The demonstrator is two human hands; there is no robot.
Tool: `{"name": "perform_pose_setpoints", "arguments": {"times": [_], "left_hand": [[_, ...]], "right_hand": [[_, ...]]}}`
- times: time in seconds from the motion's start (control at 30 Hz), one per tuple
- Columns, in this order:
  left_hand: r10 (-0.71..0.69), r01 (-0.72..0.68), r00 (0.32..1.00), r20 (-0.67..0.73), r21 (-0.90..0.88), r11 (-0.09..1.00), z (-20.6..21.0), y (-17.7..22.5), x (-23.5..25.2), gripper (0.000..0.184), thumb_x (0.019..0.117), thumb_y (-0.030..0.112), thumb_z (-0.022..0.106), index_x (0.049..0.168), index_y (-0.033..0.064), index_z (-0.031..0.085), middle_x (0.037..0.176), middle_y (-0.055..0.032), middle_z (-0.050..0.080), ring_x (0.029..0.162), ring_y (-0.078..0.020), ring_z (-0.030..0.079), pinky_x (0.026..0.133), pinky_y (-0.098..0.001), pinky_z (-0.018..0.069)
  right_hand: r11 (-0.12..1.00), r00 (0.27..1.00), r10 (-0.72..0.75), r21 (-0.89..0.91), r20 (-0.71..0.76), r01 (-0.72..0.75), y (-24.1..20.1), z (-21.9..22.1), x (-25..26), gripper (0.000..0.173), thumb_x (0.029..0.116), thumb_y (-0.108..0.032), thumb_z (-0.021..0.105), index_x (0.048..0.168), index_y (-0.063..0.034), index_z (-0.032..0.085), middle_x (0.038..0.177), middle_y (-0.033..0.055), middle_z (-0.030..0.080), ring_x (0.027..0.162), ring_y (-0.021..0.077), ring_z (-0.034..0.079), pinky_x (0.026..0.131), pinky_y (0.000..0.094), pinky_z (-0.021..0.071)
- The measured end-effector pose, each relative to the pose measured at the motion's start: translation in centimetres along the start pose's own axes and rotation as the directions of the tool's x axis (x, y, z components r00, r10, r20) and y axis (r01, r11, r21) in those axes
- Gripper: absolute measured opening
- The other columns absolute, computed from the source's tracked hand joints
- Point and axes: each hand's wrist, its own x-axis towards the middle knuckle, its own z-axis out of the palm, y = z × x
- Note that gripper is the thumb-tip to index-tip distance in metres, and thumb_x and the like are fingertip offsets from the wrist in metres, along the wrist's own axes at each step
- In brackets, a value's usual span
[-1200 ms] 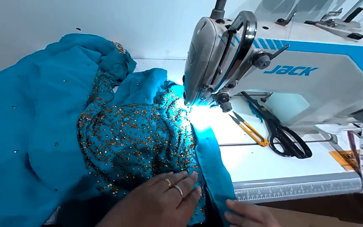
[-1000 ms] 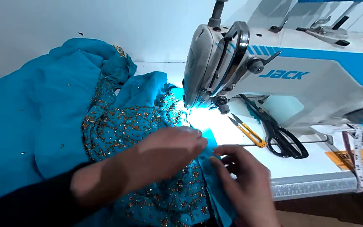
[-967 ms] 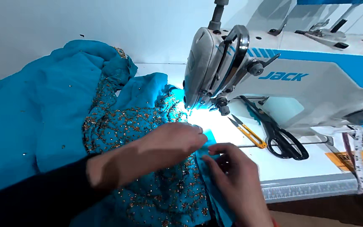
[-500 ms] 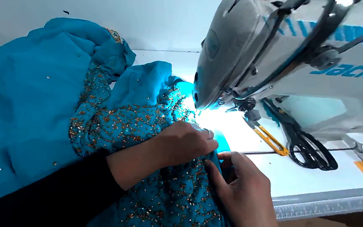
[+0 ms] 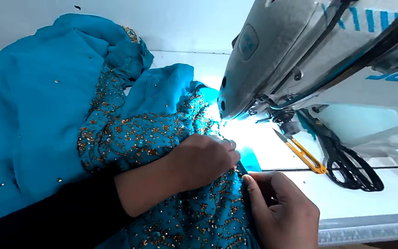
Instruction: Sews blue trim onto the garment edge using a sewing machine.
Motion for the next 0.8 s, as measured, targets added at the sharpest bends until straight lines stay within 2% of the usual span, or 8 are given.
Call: {"name": "perform_pose_setpoints", "arguments": {"times": [0.07,0.13,0.23,0.33,0.47,0.57,0.63,0.8], "left_hand": [[-0.019,0.019,0.999,0.03,0.025,1.0,0.0,0.3,-0.7,0.029,0.099,0.036,0.058,0.102,0.0153,0.078,0.1,-0.001,0.075,0.091,-0.0183,0.072,0.071,-0.0336,0.0584],[-0.019,0.016,0.997,0.07,0.037,0.999,-0.3,0.3,-1.5,0.034,0.1015,0.039,0.052,0.11,0.0165,0.076,0.111,-0.0003,0.075,0.103,-0.0191,0.071,0.082,-0.0333,0.0577],[0.001,-0.007,0.996,0.087,0.075,0.997,-0.4,0.2,-2.3,0.032,0.1033,0.033,0.049,0.117,0.0178,0.074,0.118,-0.002,0.073,0.105,-0.0206,0.07,0.084,-0.0323,0.0563],[-0.003,-0.007,0.995,0.096,0.096,0.995,-0.3,0.6,-2.8,0.033,0.1041,0.026,0.046,0.123,0.0183,0.073,0.122,-0.0059,0.072,0.103,-0.0257,0.07,0.079,-0.0367,0.057],[0.0,-0.013,0.991,0.134,0.096,0.995,-0.6,0.4,-3.5,0.038,0.1031,0.022,0.045,0.134,0.0223,0.067,0.129,-0.0043,0.069,0.106,-0.026,0.068,0.079,-0.038,0.0554],[0.011,-0.02,0.992,0.126,0.074,0.997,-0.6,-0.1,-3.8,0.042,0.0991,0.015,0.048,0.134,0.027,0.068,0.133,-0.0031,0.068,0.106,-0.0255,0.068,0.078,-0.0374,0.0544],[0.004,-0.013,0.993,0.117,0.073,0.997,-0.5,-0.1,-3.8,0.042,0.0993,0.014,0.048,0.134,0.0276,0.067,0.135,-0.0004,0.067,0.112,-0.025,0.066,0.082,-0.038,0.0555],[0.014,-0.014,0.997,0.08,0.01,1.0,-0.2,0.7,-3.6,0.043,0.0961,0.006,0.049,0.132,0.0192,0.068,0.132,0.0032,0.069,0.123,-0.0187,0.062,0.095,-0.0358,0.0503]], "right_hand": [[1.0,1.0,-0.011,-0.02,-0.012,0.01,0.0,-0.1,0.0,0.015,0.0935,-0.016,0.066,0.091,-0.0038,0.073,0.078,0.0032,0.066,0.065,-0.0001,0.06,0.061,0.0113,0.0502],[0.999,1.0,-0.02,-0.044,-0.001,0.02,-0.1,-0.3,0.0,0.015,0.0949,-0.016,0.064,0.092,-0.0036,0.073,0.081,0.0046,0.066,0.067,0.0013,0.061,0.062,0.012,0.0512],[0.995,0.998,-0.054,-0.083,0.021,0.055,-1.3,-0.2,0.0,0.015,0.0957,-0.014,0.064,0.094,-0.0011,0.072,0.082,0.0086,0.067,0.064,0.008,0.062,0.058,0.0173,0.0518],[0.983,0.995,-0.056,-0.171,0.077,0.068,-1.9,0.7,-0.3,0.014,0.0915,-0.008,0.064,0.098,0.0006,0.072,0.083,0.0118,0.066,0.061,0.0168,0.064,0.052,0.027,0.0532],[0.966,0.991,-0.033,-0.249,0.131,0.066,-0.8,0.2,-0.1,0.018,0.0939,-0.009,0.061,0.103,0.0026,0.072,0.087,0.0155,0.068,0.065,0.0232,0.068,0.054,0.0336,0.0556],[0.97,0.989,-0.018,-0.237,0.149,0.053,-0.3,-0.1,0.0,0.018,0.0941,-0.009,0.061,0.103,0.001,0.072,0.089,0.0145,0.068,0.066,0.0214,0.067,0.055,0.0324,0.0556],[0.979,0.989,-0.001,-0.202,0.151,0.032,-0.1,-0.3,0.1,0.018,0.0942,-0.009,0.06,0.103,0.0,0.072,0.088,0.0127,0.068,0.064,0.0187,0.066,0.054,0.0303,0.0549],[0.985,0.986,0.026,-0.172,0.162,0.003,-0.6,-0.8,0.5,0.02,0.0953,-0.01,0.06,0.105,-0.0005,0.074,0.086,0.0106,0.067,0.062,0.0132,0.062,0.055,0.0256,0.0528]]}}
